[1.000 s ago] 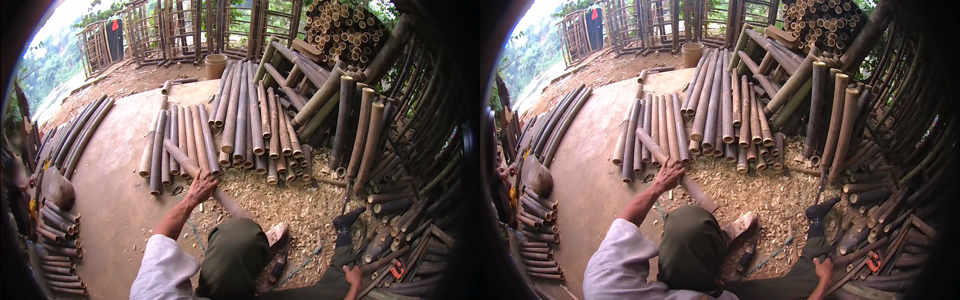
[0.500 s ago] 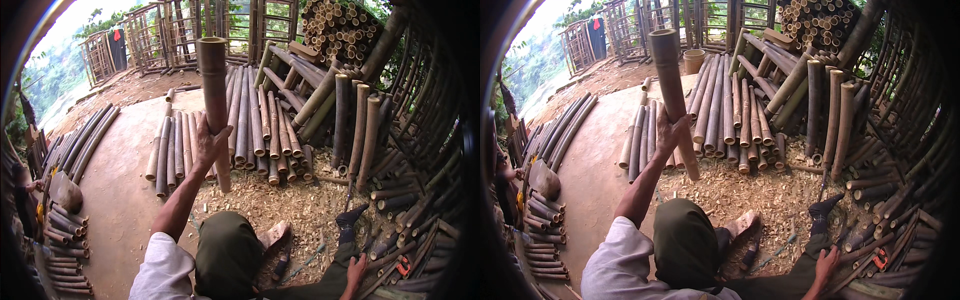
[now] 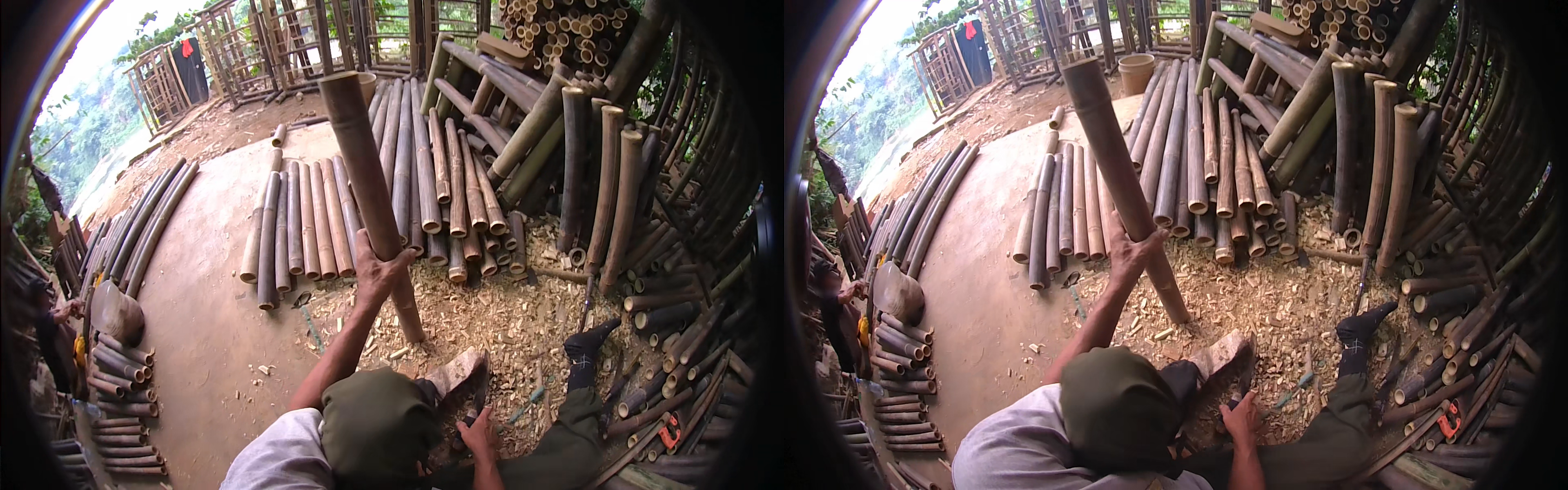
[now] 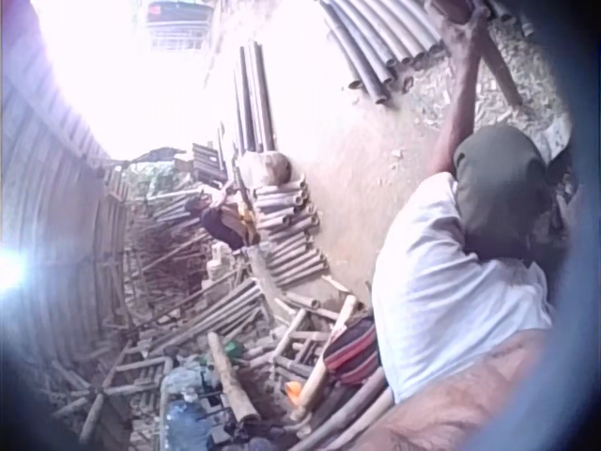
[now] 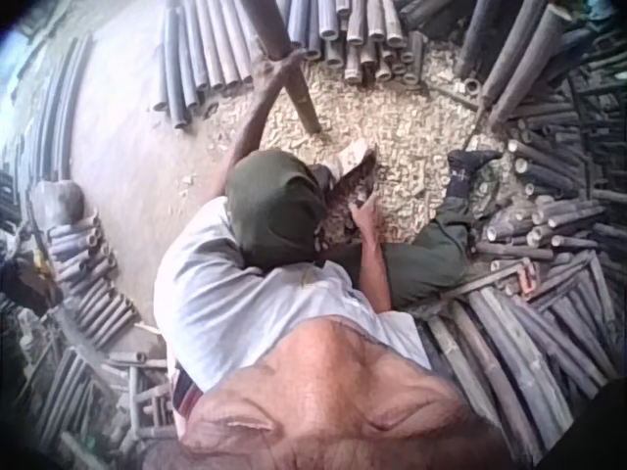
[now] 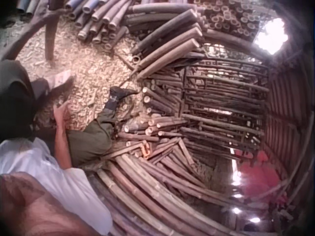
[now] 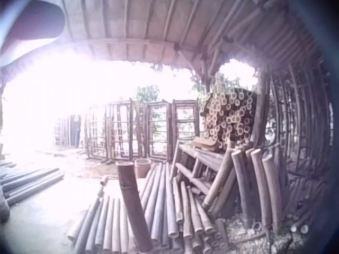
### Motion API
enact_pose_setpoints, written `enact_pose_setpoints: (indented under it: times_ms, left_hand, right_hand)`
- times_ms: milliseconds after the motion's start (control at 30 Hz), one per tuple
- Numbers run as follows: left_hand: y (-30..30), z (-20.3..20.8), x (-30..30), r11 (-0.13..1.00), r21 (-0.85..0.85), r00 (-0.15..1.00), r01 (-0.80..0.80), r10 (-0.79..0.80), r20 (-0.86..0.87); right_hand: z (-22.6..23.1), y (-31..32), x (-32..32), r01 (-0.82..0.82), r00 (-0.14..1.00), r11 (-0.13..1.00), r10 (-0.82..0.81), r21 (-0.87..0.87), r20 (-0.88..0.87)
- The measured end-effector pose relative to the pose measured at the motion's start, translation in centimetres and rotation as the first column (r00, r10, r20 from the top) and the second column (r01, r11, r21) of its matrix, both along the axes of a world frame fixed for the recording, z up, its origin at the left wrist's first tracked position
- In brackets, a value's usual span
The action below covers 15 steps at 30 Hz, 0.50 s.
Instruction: The person sits on the ground and uses a knife to shave the outer layer of bamboo poles. They hold the pole with one hand and scrape the surface with the other, creating wood shavings. The person repeatedly picks up poles, shaves them, and places them back into a pile.
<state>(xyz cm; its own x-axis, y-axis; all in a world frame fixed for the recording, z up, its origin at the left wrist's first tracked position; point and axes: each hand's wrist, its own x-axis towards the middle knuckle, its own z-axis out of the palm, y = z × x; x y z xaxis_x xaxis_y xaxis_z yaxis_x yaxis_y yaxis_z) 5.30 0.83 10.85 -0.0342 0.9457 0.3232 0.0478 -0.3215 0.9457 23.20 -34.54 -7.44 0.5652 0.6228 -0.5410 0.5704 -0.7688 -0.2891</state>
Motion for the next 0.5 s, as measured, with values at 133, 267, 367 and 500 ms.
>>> enact_pose_setpoints:
  times_ms: [133,267,367,500]
  left_hand:
    - [2.6,-4.5,-3.6,0.998,-0.031,0.995,-0.054,0.057,0.078]
    - [4.0,-5.8,-5.5,0.997,-0.074,0.843,0.015,0.027,0.537]
    - [2.8,-4.3,-4.4,0.979,-0.203,0.771,-0.010,0.137,0.622]
    - [0.0,-4.0,-5.5,0.935,-0.353,0.753,0.029,0.211,0.623]
  right_hand:
    - [0.0,0.7,-0.8,0.026,0.998,0.999,-0.028,-0.040,-0.062]
    - [-1.2,1.0,-0.2,0.099,0.993,0.995,-0.099,-0.015,-0.068]
    - [-4.0,-0.4,0.6,0.318,0.941,0.937,-0.293,0.143,-0.168]
    - [-3.1,-0.2,0.7,0.460,0.845,0.814,-0.279,0.354,-0.457]
